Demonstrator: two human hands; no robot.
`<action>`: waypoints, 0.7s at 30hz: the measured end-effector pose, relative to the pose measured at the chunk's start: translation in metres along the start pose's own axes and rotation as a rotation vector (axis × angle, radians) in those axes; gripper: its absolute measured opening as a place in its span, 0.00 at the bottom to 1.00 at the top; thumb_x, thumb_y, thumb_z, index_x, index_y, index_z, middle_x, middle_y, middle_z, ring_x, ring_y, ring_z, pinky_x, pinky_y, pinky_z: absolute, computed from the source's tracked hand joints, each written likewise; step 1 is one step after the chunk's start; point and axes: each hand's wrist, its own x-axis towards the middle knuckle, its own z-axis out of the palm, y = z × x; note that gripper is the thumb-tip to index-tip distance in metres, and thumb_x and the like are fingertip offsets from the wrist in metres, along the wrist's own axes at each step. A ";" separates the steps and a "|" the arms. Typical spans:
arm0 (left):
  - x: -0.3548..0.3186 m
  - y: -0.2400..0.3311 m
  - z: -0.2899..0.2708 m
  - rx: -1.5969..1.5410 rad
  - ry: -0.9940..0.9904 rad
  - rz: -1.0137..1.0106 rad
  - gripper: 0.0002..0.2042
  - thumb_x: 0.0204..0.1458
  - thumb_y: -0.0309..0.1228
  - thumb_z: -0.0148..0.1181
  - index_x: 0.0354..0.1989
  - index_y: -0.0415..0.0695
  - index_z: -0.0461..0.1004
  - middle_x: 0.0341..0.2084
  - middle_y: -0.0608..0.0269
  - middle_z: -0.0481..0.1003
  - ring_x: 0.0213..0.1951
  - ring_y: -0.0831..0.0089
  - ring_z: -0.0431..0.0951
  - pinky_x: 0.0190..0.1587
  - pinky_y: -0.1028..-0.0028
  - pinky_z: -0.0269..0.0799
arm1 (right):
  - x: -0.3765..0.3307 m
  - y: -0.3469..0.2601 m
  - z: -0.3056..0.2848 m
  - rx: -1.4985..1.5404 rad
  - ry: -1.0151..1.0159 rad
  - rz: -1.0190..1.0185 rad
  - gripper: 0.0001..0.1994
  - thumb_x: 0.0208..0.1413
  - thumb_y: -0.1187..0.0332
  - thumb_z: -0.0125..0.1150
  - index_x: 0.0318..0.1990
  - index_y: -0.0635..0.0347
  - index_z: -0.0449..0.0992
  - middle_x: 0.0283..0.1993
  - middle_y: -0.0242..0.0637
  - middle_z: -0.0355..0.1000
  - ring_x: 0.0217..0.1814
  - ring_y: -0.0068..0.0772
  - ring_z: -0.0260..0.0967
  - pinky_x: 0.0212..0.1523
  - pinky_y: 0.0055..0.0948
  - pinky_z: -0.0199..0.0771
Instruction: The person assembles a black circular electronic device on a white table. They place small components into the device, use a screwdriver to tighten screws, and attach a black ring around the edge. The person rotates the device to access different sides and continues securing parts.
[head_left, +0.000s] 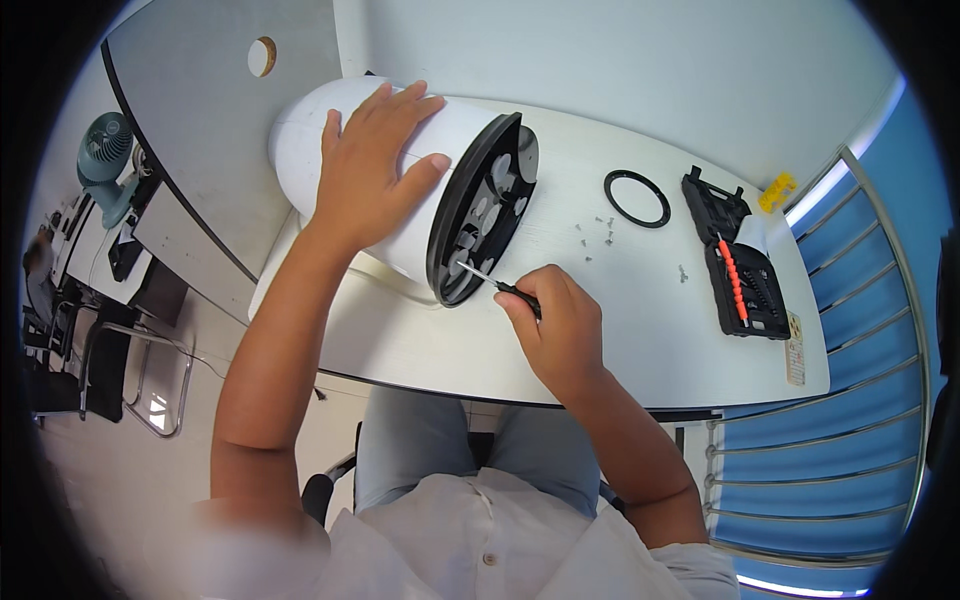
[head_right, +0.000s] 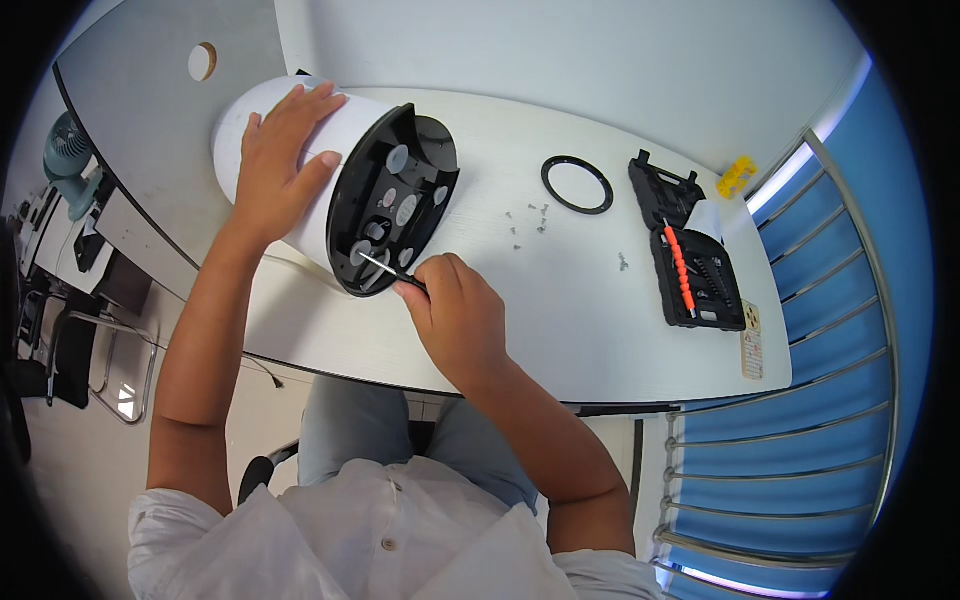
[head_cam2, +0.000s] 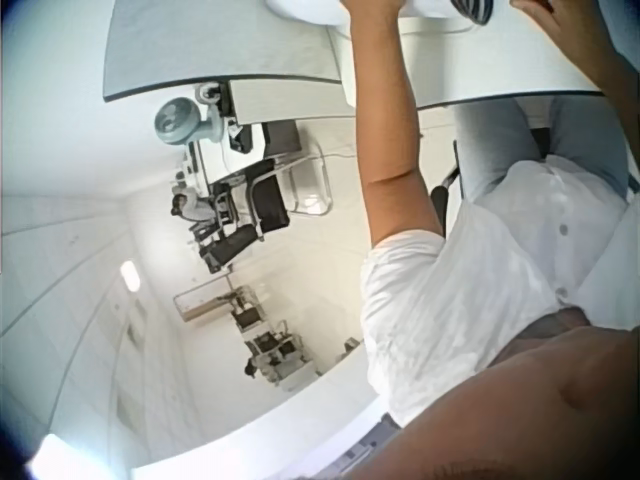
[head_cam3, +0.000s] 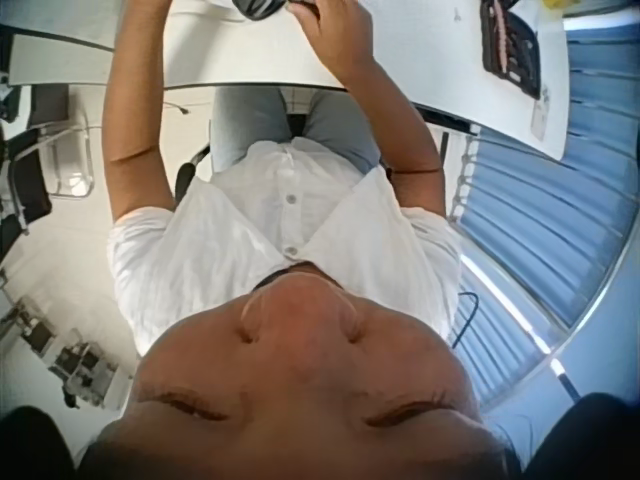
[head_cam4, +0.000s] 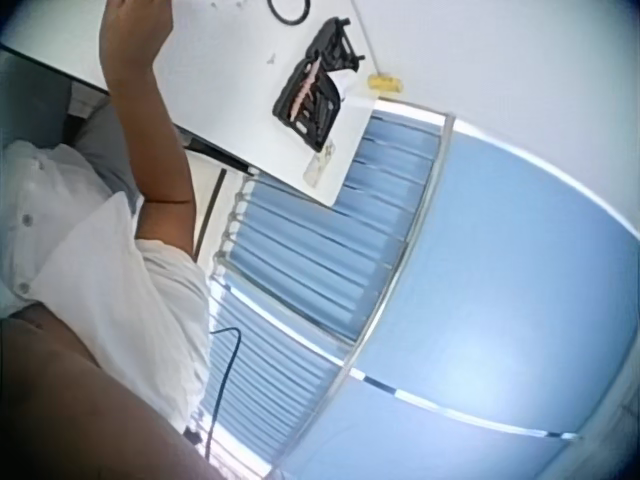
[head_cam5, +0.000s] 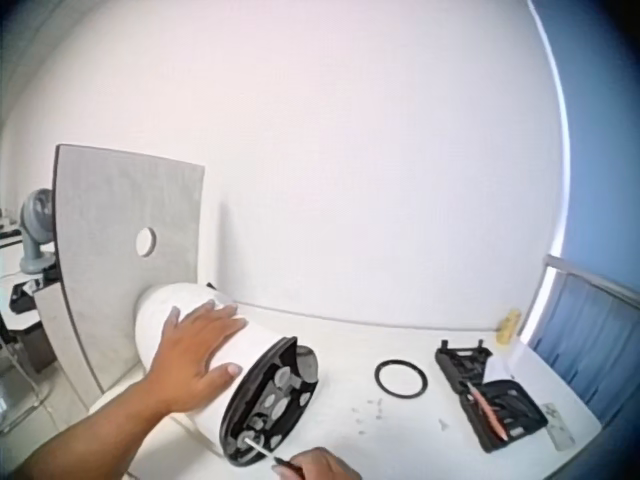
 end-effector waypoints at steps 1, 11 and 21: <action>0.000 -0.001 -0.001 0.012 0.004 0.001 0.29 0.51 0.55 0.50 0.58 0.55 0.69 0.63 0.61 0.63 0.68 0.56 0.54 0.66 0.41 0.34 | 0.003 -0.003 -0.003 0.044 -0.040 0.056 0.09 0.51 0.71 0.67 0.29 0.62 0.70 0.23 0.37 0.70 0.23 0.28 0.68 0.27 0.25 0.67; -0.005 0.002 -0.005 0.014 0.028 0.016 0.29 0.51 0.55 0.50 0.59 0.54 0.68 0.63 0.61 0.63 0.68 0.54 0.54 0.65 0.40 0.34 | 0.013 0.018 -0.011 0.789 -0.471 0.641 0.07 0.53 0.73 0.61 0.33 0.62 0.68 0.25 0.31 0.64 0.25 0.22 0.61 0.28 0.24 0.63; -0.011 0.001 -0.007 -0.007 0.033 0.007 0.29 0.49 0.53 0.52 0.59 0.55 0.68 0.63 0.61 0.63 0.68 0.55 0.54 0.65 0.40 0.33 | -0.009 0.001 -0.003 -0.369 0.064 -0.230 0.11 0.39 0.74 0.69 0.33 0.59 0.76 0.27 0.32 0.66 0.28 0.32 0.66 0.25 0.29 0.66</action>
